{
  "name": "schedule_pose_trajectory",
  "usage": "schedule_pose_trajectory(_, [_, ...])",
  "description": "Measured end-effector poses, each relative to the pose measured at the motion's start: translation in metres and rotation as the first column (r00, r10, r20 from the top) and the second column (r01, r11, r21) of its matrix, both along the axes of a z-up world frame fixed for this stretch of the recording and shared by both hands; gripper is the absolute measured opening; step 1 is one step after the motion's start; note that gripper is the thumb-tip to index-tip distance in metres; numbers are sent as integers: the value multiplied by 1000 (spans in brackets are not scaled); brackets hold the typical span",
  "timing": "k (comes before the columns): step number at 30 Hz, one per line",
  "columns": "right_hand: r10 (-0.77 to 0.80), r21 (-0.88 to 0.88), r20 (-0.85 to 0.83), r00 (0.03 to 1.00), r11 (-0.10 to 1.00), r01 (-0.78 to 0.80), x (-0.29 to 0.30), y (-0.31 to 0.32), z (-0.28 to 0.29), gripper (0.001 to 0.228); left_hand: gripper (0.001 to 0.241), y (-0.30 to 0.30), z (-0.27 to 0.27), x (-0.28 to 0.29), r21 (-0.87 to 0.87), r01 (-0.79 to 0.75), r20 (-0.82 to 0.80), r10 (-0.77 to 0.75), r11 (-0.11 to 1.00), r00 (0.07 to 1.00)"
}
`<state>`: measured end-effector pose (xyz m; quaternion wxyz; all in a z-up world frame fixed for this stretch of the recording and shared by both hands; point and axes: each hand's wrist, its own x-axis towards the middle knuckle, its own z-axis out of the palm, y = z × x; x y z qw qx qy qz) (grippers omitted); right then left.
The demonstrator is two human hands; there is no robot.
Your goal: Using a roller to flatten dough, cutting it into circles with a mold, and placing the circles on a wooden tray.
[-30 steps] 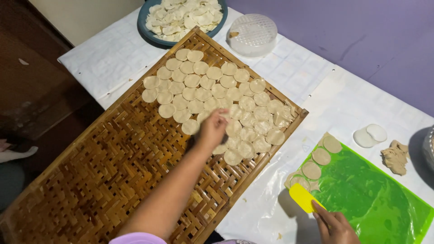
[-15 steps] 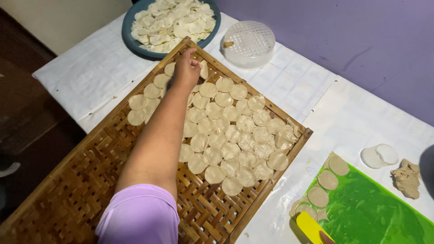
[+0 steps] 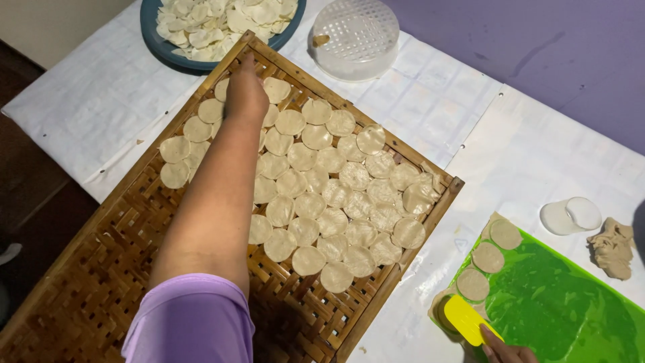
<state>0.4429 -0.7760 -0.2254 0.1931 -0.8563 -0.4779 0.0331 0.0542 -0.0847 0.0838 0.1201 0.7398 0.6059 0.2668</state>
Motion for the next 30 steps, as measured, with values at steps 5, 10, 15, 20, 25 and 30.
schedule_pose_trajectory(5, [-7, 66, -145, 989, 998, 17, -56, 39, 137, 37, 67, -12, 8, 4, -39, -53, -378, 34, 998, 925])
schedule_pose_trajectory(10, [-380, -325, -55, 924, 881, 343, -105, 76, 270, 33, 73, -70, 7, 27, 122, 131, -346, -81, 984, 935])
schedule_pose_trajectory(15, [-414, -318, 162, 896, 837, 445, -76, 80, 279, 27, 69, -224, 66, 72, -149, 254, -186, -279, 956, 942])
schedule_pose_trajectory(20, [-351, -337, 223, 909, 848, 410, -41, 94, 245, 29, 63, -346, 27, 95, -218, 519, 7, -531, 826, 847])
schedule_pose_trajectory(25, [-240, -414, 215, 947, 855, 311, -28, 117, 226, 31, 56, -424, -24, 101, -202, 654, 173, -631, 729, 756])
schedule_pose_trajectory(30, [-218, -146, 355, 909, 947, 285, -41, 135, 243, 22, 54, -454, -43, 90, -72, 696, 228, -667, 714, 709])
